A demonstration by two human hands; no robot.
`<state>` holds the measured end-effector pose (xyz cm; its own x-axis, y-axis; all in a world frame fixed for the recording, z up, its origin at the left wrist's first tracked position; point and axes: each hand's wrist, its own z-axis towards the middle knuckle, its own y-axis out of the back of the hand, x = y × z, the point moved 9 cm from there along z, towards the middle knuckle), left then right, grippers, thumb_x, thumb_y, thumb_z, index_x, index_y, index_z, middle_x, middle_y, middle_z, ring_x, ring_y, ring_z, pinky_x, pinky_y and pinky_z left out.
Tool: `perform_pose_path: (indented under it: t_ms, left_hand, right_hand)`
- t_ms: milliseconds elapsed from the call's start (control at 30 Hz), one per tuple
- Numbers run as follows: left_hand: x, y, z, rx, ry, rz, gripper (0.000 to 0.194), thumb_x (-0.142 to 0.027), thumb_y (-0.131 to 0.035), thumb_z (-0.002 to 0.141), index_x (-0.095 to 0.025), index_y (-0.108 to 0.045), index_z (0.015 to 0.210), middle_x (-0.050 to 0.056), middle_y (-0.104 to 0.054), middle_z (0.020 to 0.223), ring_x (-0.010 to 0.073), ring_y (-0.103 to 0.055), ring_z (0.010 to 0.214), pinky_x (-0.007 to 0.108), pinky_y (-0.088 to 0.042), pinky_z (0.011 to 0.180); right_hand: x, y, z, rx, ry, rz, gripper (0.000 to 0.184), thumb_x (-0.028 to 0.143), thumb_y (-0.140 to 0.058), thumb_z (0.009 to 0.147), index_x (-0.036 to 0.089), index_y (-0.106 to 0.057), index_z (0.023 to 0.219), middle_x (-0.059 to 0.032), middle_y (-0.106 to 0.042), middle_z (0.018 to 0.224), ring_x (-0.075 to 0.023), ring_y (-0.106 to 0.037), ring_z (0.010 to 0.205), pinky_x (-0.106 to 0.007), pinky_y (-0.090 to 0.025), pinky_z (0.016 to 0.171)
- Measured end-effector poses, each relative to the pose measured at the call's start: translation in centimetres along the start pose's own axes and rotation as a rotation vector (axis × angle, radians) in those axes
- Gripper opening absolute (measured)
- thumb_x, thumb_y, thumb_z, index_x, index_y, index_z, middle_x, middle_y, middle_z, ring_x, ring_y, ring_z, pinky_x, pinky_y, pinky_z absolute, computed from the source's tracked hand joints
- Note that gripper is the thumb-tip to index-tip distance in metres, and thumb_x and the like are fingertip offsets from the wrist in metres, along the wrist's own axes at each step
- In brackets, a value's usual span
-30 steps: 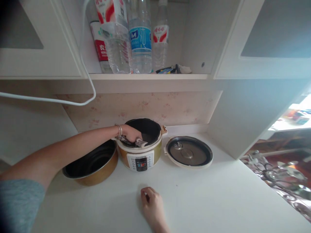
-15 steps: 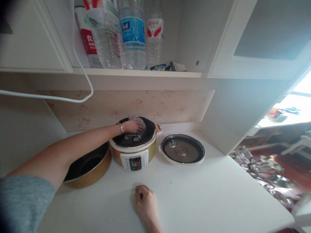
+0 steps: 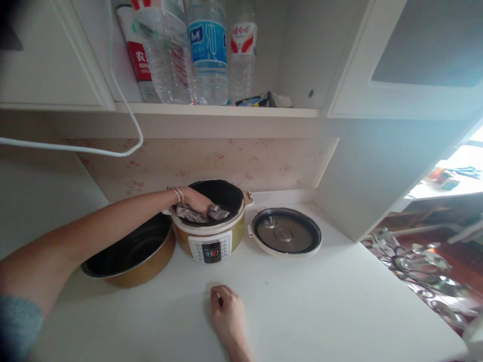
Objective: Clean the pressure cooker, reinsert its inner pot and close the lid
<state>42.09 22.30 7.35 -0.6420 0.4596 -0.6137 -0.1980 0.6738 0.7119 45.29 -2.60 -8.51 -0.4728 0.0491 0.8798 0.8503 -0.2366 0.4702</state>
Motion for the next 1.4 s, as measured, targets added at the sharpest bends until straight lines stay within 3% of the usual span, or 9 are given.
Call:
perform_pose_path:
  t_ms: [67, 267, 533, 733, 1000, 1067, 1167, 1300, 1400]
  left_hand:
    - [-1.9, -1.6, 0.4, 0.064, -0.024, -0.172, 0.025, -0.016, -0.076, 0.056, -0.020, -0.073, 0.080, 0.004, -0.073, 0.078, 0.0203, -0.067, 0.071, 0.025, -0.051, 0.063]
    - [-2.1, -0.7, 1.8, -0.423, 0.127, -0.745, 0.014, -0.016, -0.061, 0.076, -0.010, -0.064, 0.088, 0.010, -0.071, 0.078, 0.0173, -0.067, 0.069, 0.025, -0.053, 0.062]
    - [-2.8, -1.4, 1.6, -0.370, 0.077, -0.691, 0.016, -0.002, -0.060, 0.068, -0.011, -0.062, 0.082, 0.008, -0.069, 0.076, 0.0169, -0.066, 0.067, 0.026, -0.053, 0.062]
    - [-4.9, -2.8, 0.2, -0.232, -0.051, -0.344, 0.021, -0.003, -0.059, 0.060, -0.012, -0.066, 0.078, 0.004, -0.069, 0.074, 0.0160, -0.062, 0.065, 0.022, -0.048, 0.056]
    - [-3.4, -3.5, -3.3, 0.276, -0.208, 0.412, 0.030, -0.002, -0.053, 0.060, -0.018, -0.073, 0.076, 0.000, -0.069, 0.065, 0.0152, -0.058, 0.057, 0.022, -0.039, 0.053]
    - [-2.1, -2.8, -3.0, 0.254, -0.223, 0.728, 0.026, -0.002, -0.058, 0.059, -0.019, -0.073, 0.072, 0.003, -0.070, 0.064, 0.0164, -0.059, 0.057, 0.023, -0.040, 0.054]
    - [-1.2, -0.8, -1.3, 0.038, -0.213, 1.055, 0.019, 0.000, -0.062, 0.060, -0.016, -0.072, 0.061, 0.012, -0.071, 0.066, 0.0224, -0.064, 0.067, 0.030, -0.045, 0.067]
    - [-2.1, -0.3, 0.9, -0.094, -0.324, 1.061, 0.025, 0.004, -0.056, 0.067, -0.015, -0.070, 0.058, 0.018, -0.072, 0.081, 0.0285, -0.063, 0.099, 0.042, -0.040, 0.094]
    - [-3.9, -0.6, 2.0, -0.082, -0.500, 0.926, 0.025, 0.001, -0.059, 0.067, -0.019, -0.073, 0.068, 0.014, -0.070, 0.105, 0.0222, -0.052, 0.120, 0.033, -0.034, 0.104]
  right_hand:
    - [-0.1, 0.0, 0.1, 0.000, -0.006, -0.001, 0.027, 0.029, -0.045, 0.089, 0.025, -0.072, 0.089, -0.0016, -0.072, 0.090, -0.0154, -0.065, 0.077, -0.022, -0.043, 0.068]
    - [-0.2, 0.1, 0.1, -0.008, -0.012, 0.000, 0.027, 0.028, -0.045, 0.089, 0.025, -0.072, 0.089, -0.0017, -0.072, 0.090, -0.0154, -0.064, 0.077, -0.022, -0.043, 0.069]
    - [-0.1, 0.2, 0.1, -0.009, -0.030, -0.021, 0.026, 0.026, -0.047, 0.087, 0.025, -0.072, 0.089, -0.0011, -0.071, 0.088, -0.0150, -0.064, 0.076, -0.020, -0.042, 0.067]
    - [0.0, 0.2, 0.1, -0.008, -0.035, -0.046, 0.027, 0.026, -0.046, 0.088, 0.026, -0.072, 0.088, -0.0015, -0.072, 0.088, -0.0155, -0.064, 0.076, -0.020, -0.042, 0.067]
    - [-0.2, -0.1, 0.1, -0.005, -0.027, -0.055, 0.027, 0.027, -0.045, 0.089, 0.026, -0.072, 0.091, -0.0012, -0.072, 0.089, -0.0147, -0.065, 0.076, -0.020, -0.043, 0.069]
    - [-0.1, 0.0, 0.1, -0.005, -0.031, -0.062, 0.028, 0.027, -0.044, 0.089, 0.026, -0.072, 0.090, -0.0014, -0.072, 0.089, -0.0150, -0.065, 0.077, -0.020, -0.043, 0.069]
    - [0.1, 0.0, 0.1, -0.002, -0.034, -0.082, 0.028, 0.027, -0.044, 0.089, 0.027, -0.072, 0.089, -0.0010, -0.072, 0.089, -0.0153, -0.065, 0.078, -0.020, -0.043, 0.070]
    - [0.2, -0.2, 0.2, -0.002, -0.044, -0.104, 0.027, 0.027, -0.045, 0.089, 0.027, -0.072, 0.089, 0.0000, -0.071, 0.089, -0.0147, -0.064, 0.076, -0.021, -0.042, 0.069]
    - [0.2, -0.1, 0.3, -0.014, -0.049, -0.110, 0.028, 0.026, -0.045, 0.088, 0.027, -0.072, 0.089, -0.0009, -0.072, 0.089, -0.0150, -0.064, 0.077, -0.021, -0.042, 0.068]
